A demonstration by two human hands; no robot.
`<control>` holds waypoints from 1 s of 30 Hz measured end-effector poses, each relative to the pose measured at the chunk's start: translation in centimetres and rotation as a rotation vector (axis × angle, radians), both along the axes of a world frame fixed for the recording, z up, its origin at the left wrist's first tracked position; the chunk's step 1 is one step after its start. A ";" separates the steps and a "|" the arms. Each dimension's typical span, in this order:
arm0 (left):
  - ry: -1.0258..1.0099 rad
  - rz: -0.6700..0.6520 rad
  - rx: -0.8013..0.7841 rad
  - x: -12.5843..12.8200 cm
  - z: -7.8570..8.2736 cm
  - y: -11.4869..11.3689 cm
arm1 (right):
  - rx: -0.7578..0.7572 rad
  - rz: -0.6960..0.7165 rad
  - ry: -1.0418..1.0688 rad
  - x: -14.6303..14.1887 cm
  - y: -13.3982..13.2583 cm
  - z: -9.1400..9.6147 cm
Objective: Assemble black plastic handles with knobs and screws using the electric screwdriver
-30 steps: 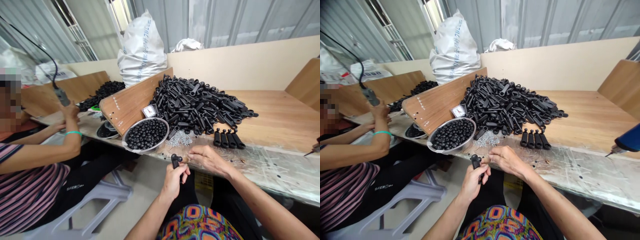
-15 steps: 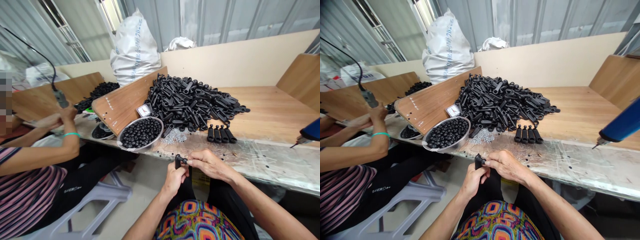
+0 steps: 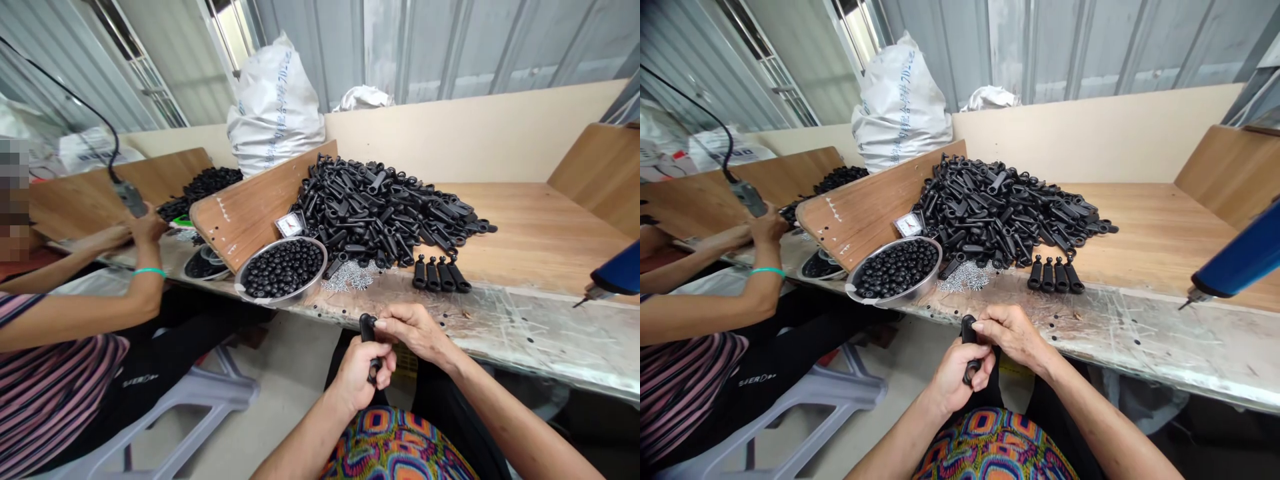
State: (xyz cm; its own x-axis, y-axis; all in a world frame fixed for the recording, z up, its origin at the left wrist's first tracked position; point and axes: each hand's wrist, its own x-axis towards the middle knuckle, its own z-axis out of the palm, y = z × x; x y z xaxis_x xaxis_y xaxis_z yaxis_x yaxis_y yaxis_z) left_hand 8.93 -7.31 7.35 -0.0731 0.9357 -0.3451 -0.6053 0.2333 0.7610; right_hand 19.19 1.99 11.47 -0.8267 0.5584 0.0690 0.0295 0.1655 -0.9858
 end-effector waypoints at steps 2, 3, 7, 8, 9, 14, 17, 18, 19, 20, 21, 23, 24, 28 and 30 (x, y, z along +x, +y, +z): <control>-0.041 0.003 -0.001 0.3 0.0 0.1 | -0.006 -0.023 0.003 0.1 0.0 -0.2; -0.061 0.004 -0.003 0.4 0.1 0.1 | -0.021 -0.029 0.010 0.1 0.1 -0.4; -0.117 0.018 -0.016 0.8 0.0 0.3 | -0.038 -0.091 0.013 0.4 0.0 -0.8; -0.116 0.028 -0.018 0.9 -0.1 0.4 | 0.012 -0.117 -0.006 0.5 -0.1 -0.9; -0.108 0.042 -0.017 1.0 -0.2 0.4 | 0.081 -0.142 -0.038 0.6 -0.3 -0.9; -0.001 0.125 -0.007 2.0 -0.5 0.8 | 0.485 -0.219 -0.304 0.9 -1.2 -0.2; 0.053 0.158 -0.013 2.7 -0.5 1.0 | 0.623 -0.234 -0.445 0.9 -1.6 0.0; 0.067 0.168 -0.015 2.9 -0.6 1.0 | 0.639 -0.234 -0.493 0.8 -1.6 0.0; 0.080 0.181 -0.016 3.2 -0.7 1.1 | 0.644 -0.232 -0.538 0.7 -1.7 -0.1; 0.093 0.195 -0.015 3.3 -0.9 1.0 | 0.642 -0.229 -0.575 0.6 -1.7 -0.1; 0.105 0.207 -0.012 3.5 -1.1 1.0 | 0.636 -0.226 -0.601 0.5 -1.8 -0.2; 0.130 0.219 -0.002 3.8 -1.7 1.0 | 0.623 -0.226 -0.623 0.3 -1.8 -0.3; 0.142 0.216 0.007 3.8 -2.0 1.0 | 0.624 -0.225 -0.623 0.2 -1.8 -0.3; 0.177 0.107 0.069 3.6 -2.4 1.7 | 0.658 -0.245 -0.601 0.2 -1.0 0.0; 0.186 0.021 0.151 3.1 -2.2 2.3 | 0.646 -0.301 -0.590 0.9 0.3 0.5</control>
